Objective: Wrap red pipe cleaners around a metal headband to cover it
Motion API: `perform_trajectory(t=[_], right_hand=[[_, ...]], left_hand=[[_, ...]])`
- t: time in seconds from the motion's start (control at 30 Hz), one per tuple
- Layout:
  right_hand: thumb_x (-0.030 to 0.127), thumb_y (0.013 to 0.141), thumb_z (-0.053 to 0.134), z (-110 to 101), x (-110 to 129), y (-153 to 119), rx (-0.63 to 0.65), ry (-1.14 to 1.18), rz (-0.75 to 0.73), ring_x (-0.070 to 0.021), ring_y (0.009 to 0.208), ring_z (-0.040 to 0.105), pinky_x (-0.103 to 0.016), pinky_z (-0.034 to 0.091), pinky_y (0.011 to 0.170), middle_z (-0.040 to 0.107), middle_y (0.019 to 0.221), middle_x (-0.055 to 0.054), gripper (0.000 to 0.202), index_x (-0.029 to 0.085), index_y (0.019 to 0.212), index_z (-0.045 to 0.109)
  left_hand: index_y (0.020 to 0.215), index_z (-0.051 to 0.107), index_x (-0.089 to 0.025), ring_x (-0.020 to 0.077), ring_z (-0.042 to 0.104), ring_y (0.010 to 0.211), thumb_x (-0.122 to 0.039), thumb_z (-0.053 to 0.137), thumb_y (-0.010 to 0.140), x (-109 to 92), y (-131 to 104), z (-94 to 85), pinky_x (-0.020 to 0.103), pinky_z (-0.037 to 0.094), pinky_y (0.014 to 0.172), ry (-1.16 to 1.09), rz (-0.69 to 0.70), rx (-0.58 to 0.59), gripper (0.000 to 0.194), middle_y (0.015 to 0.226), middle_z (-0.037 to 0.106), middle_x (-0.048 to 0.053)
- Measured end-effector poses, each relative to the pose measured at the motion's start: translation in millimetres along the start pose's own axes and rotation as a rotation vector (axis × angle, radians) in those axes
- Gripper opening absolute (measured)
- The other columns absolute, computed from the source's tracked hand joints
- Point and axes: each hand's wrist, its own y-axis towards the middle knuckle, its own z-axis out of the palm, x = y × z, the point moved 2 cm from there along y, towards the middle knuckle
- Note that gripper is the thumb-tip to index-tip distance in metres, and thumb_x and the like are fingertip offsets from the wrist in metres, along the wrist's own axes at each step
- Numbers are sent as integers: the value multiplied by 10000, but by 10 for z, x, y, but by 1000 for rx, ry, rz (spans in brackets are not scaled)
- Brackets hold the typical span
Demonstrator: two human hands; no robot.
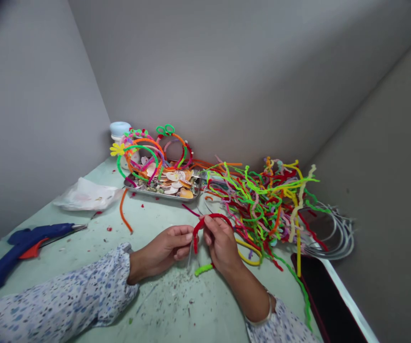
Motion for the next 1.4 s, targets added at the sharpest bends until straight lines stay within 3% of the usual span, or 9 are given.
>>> perform_trajectory(t=[0.2, 0.4, 0.53, 0.67, 0.83, 1.17, 1.4], right_hand=[[423, 745, 693, 3, -3, 8, -21, -5, -14, -47, 408, 312, -170, 236, 390, 401, 442, 77, 264, 167, 804, 665], [422, 732, 700, 46, 29, -14, -19, -17, -19, -50, 409, 311, -178, 231, 393, 412, 447, 73, 274, 155, 787, 672], [407, 745, 693, 45, 28, -11, -16, -11, -31, -51, 415, 308, -180, 231, 402, 415, 448, 71, 259, 153, 788, 674], [405, 740, 699, 27, 22, -1, -27, -9, -35, -54, 413, 308, -184, 228, 405, 409, 436, 74, 247, 165, 789, 675], [395, 741, 701, 28, 35, 4, -32, -4, -37, -57, 421, 303, -195, 217, 414, 411, 441, 70, 236, 163, 777, 682], [401, 729, 706, 22, 36, -2, -10, 2, -33, -56, 416, 316, -194, 240, 407, 419, 446, 69, 238, 166, 764, 686], [408, 739, 697, 13, 28, -14, 26, 22, -11, -64, 415, 336, -190, 293, 412, 424, 436, 66, 236, 177, 791, 690]], left_hand=[[801, 593, -126, 34, 294, 474, -176, 732, 634, 29, 6, 18, 219, 150, 458, 17, 23, -93, 223, 609, 465, -43], [786, 602, -119, 38, 354, 489, -235, 762, 612, 67, 30, 59, 203, 189, 461, 32, 47, -192, 263, 641, 544, -22], [760, 583, -124, 30, 313, 459, -312, 780, 607, 69, 33, 59, 207, 163, 446, 30, 27, -244, 312, 600, 508, -43], [797, 574, -133, 25, 241, 427, -363, 749, 667, 84, 39, 37, 222, 119, 428, 36, 56, -221, 316, 562, 426, -75], [795, 550, -127, 30, 267, 438, -367, 712, 716, 101, 40, 15, 221, 141, 435, 42, 87, -216, 301, 573, 408, -69], [750, 542, -122, 12, 294, 430, -353, 704, 721, 80, 49, 10, 202, 159, 430, -18, 52, -222, 283, 640, 501, -31], [707, 561, -109, -2, 255, 412, -303, 715, 701, 36, 54, -22, 203, 116, 419, -83, -33, -150, 248, 654, 537, -13]])
